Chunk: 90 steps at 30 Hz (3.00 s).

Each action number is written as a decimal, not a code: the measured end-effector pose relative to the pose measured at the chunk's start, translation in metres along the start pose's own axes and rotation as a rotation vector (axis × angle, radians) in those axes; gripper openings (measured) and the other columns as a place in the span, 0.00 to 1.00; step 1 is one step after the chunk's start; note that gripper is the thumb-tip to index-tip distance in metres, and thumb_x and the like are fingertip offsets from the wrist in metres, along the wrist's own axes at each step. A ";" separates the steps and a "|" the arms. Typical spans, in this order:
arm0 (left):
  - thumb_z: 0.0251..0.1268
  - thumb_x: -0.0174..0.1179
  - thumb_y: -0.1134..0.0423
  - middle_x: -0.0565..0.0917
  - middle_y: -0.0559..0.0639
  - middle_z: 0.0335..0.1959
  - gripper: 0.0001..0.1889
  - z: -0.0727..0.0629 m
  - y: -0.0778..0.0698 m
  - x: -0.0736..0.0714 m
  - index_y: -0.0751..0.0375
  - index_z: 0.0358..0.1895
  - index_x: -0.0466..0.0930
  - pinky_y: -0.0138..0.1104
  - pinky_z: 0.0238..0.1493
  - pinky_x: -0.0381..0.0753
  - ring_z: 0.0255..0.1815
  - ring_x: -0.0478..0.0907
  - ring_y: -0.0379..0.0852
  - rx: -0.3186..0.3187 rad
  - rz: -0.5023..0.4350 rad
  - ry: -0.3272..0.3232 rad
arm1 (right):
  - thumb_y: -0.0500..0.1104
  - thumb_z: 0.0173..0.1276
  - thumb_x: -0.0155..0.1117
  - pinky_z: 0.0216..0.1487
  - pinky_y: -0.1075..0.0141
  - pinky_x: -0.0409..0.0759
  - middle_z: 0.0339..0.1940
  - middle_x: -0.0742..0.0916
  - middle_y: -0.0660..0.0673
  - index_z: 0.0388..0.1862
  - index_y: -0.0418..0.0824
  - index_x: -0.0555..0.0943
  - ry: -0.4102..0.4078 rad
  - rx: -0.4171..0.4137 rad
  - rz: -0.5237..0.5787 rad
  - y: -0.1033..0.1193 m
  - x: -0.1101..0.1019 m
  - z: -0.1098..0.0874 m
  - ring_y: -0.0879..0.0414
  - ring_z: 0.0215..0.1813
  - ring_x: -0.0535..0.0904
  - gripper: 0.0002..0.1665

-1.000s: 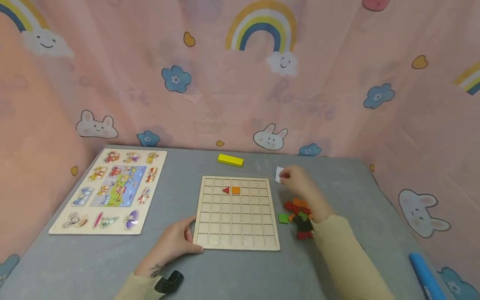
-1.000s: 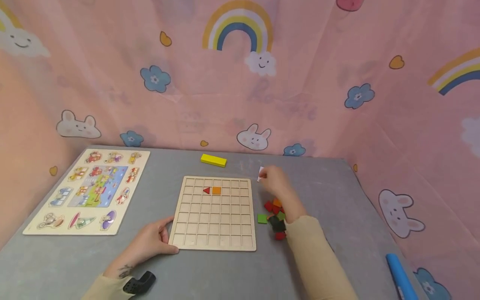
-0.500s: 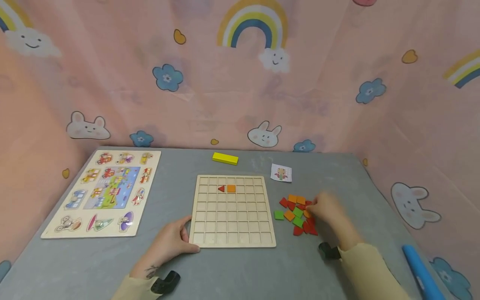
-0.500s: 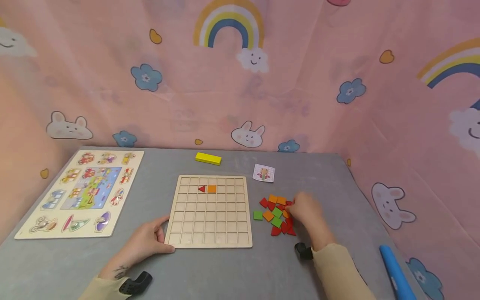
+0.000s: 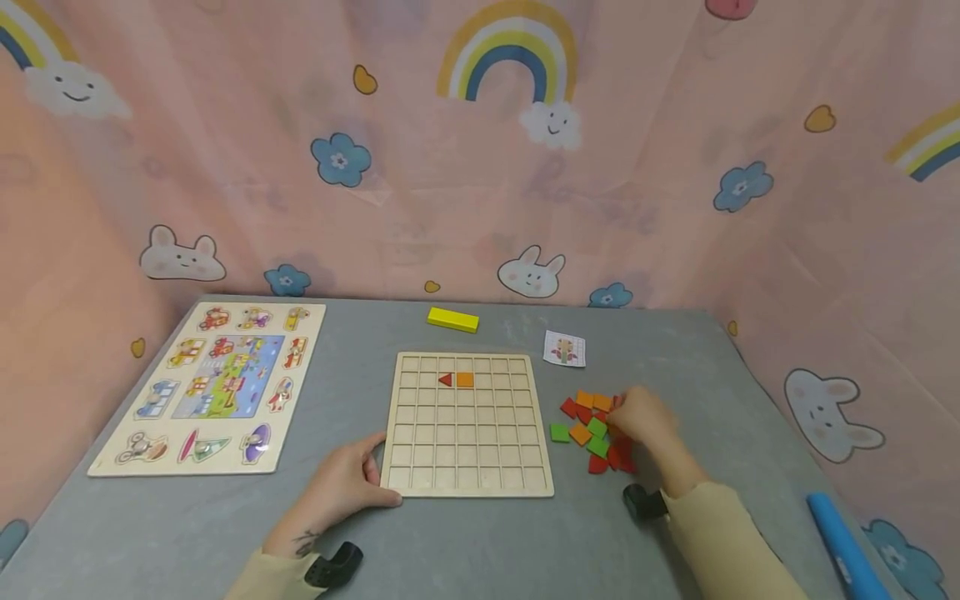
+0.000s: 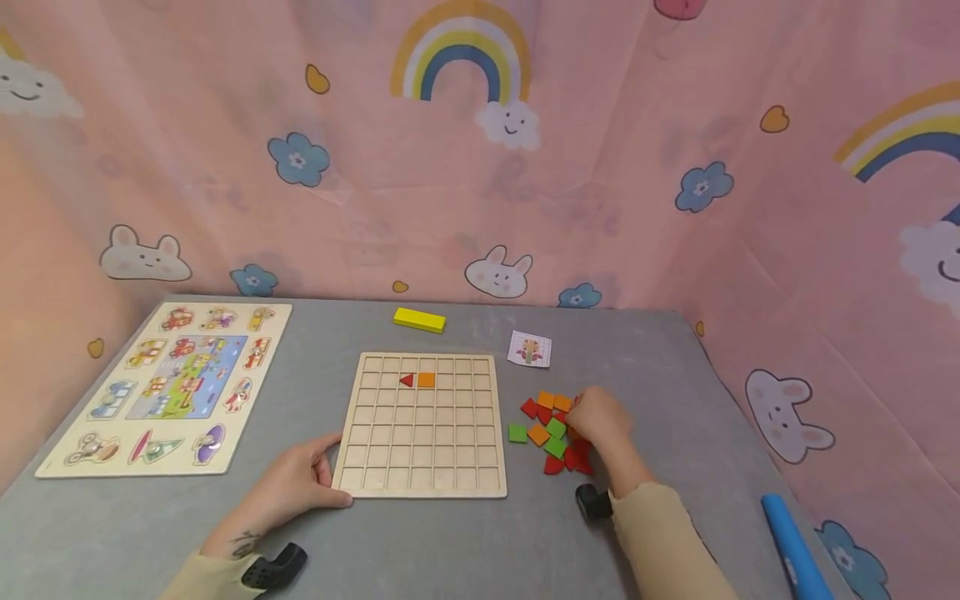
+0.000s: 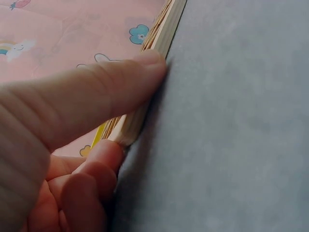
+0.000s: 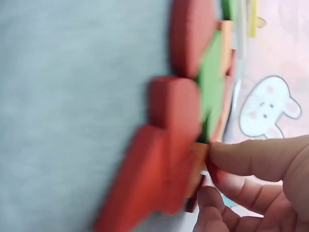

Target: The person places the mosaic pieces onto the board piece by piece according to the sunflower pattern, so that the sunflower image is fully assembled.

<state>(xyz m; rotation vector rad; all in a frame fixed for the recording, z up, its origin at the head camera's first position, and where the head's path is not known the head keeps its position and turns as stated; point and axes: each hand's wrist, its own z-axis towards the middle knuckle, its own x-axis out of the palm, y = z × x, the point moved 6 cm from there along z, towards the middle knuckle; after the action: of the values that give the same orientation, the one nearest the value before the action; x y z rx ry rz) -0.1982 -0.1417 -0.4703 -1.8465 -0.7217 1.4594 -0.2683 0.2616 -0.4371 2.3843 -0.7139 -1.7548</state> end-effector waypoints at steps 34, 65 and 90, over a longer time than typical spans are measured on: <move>0.28 0.78 0.62 0.72 0.46 0.14 0.50 0.001 0.001 0.000 0.67 0.64 0.65 0.31 0.16 0.63 0.14 0.67 0.40 0.024 -0.003 -0.003 | 0.37 0.60 0.62 0.23 0.70 0.70 0.22 0.80 0.47 0.31 0.34 0.84 0.122 -0.310 0.230 0.175 0.059 0.034 0.59 0.20 0.71 0.07; 0.28 0.78 0.63 0.73 0.47 0.14 0.49 0.001 0.000 -0.002 0.67 0.64 0.65 0.31 0.17 0.63 0.14 0.67 0.41 0.004 -0.005 0.004 | 0.38 0.53 0.62 0.21 0.64 0.64 0.18 0.72 0.47 0.18 0.37 0.75 -0.018 -0.087 -0.172 0.016 -0.009 -0.013 0.53 0.21 0.67 0.09; 0.28 0.78 0.62 0.72 0.47 0.14 0.50 -0.004 0.002 0.001 0.68 0.65 0.64 0.31 0.16 0.63 0.14 0.67 0.40 0.001 -0.017 0.014 | 0.36 0.56 0.67 0.24 0.66 0.76 0.18 0.81 0.45 0.26 0.33 0.81 0.091 -0.260 0.513 0.139 0.057 -0.011 0.56 0.20 0.76 0.06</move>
<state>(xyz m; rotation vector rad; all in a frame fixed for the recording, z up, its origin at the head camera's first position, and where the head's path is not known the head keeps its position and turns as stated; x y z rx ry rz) -0.1942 -0.1430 -0.4723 -1.8438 -0.7286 1.4348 -0.2885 0.1128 -0.4358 1.8811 -0.9177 -1.4164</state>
